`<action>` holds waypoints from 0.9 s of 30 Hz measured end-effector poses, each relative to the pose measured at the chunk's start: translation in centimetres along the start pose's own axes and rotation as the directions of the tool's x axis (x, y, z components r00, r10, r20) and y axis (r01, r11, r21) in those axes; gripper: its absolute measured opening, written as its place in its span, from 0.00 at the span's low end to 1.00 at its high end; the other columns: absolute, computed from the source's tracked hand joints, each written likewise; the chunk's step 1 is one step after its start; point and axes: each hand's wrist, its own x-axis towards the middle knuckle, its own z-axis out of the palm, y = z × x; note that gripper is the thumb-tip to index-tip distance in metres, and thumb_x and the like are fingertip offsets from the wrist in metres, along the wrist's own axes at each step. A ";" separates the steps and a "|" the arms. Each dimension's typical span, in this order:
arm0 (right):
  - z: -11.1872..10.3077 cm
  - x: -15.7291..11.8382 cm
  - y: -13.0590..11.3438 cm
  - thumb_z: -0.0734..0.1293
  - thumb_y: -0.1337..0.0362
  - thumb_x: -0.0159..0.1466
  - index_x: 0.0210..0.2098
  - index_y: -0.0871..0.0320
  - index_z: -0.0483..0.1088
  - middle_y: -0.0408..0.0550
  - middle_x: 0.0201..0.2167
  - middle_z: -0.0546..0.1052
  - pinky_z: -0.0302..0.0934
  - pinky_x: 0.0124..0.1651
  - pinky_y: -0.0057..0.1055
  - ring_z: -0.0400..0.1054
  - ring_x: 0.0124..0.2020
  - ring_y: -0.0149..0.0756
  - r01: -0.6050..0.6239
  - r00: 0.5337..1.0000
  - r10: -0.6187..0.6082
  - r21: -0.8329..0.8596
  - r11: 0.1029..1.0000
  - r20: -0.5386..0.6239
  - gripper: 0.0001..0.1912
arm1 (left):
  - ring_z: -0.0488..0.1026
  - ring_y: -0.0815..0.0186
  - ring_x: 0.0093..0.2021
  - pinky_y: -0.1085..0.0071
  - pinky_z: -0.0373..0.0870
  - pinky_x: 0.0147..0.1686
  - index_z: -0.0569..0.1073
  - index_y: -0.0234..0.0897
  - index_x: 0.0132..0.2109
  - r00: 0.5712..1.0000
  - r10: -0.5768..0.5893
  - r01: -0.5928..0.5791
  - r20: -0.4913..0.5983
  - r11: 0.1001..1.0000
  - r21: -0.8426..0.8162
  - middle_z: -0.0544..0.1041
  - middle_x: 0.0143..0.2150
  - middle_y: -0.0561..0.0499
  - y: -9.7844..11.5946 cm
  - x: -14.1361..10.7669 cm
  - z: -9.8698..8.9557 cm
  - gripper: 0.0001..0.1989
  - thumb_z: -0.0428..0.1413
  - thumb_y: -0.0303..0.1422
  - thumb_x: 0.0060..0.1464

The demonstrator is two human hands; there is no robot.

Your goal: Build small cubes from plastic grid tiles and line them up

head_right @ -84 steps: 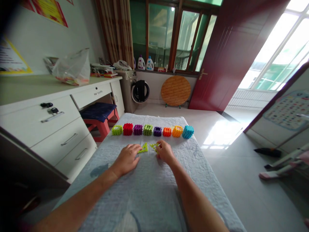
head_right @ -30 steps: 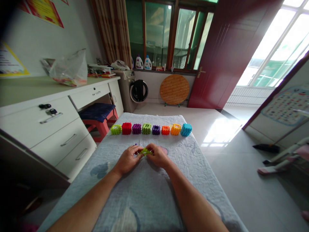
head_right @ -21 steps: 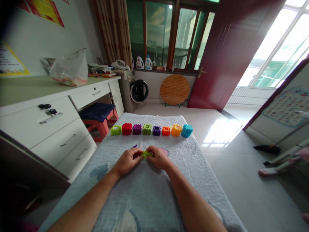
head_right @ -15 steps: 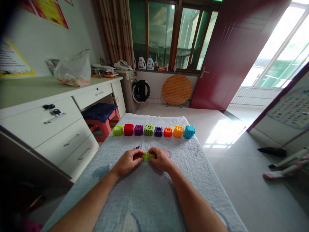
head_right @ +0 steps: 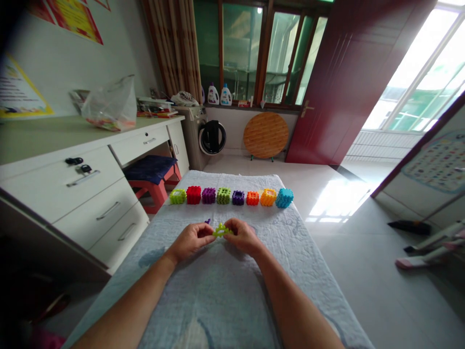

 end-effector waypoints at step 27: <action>-0.9 -0.2 -0.5 0.66 0.64 0.55 0.41 0.59 0.66 0.39 0.26 0.67 0.56 0.27 0.23 0.59 0.24 0.24 -0.057 0.993 0.025 0.289 0.956 0.113 0.14 | 0.57 0.81 0.13 0.83 0.50 0.12 0.65 0.32 0.22 0.412 -0.635 -0.001 -0.653 0.717 -0.697 0.67 0.19 0.58 -0.6 7.9 -10.8 0.12 0.64 0.28 0.39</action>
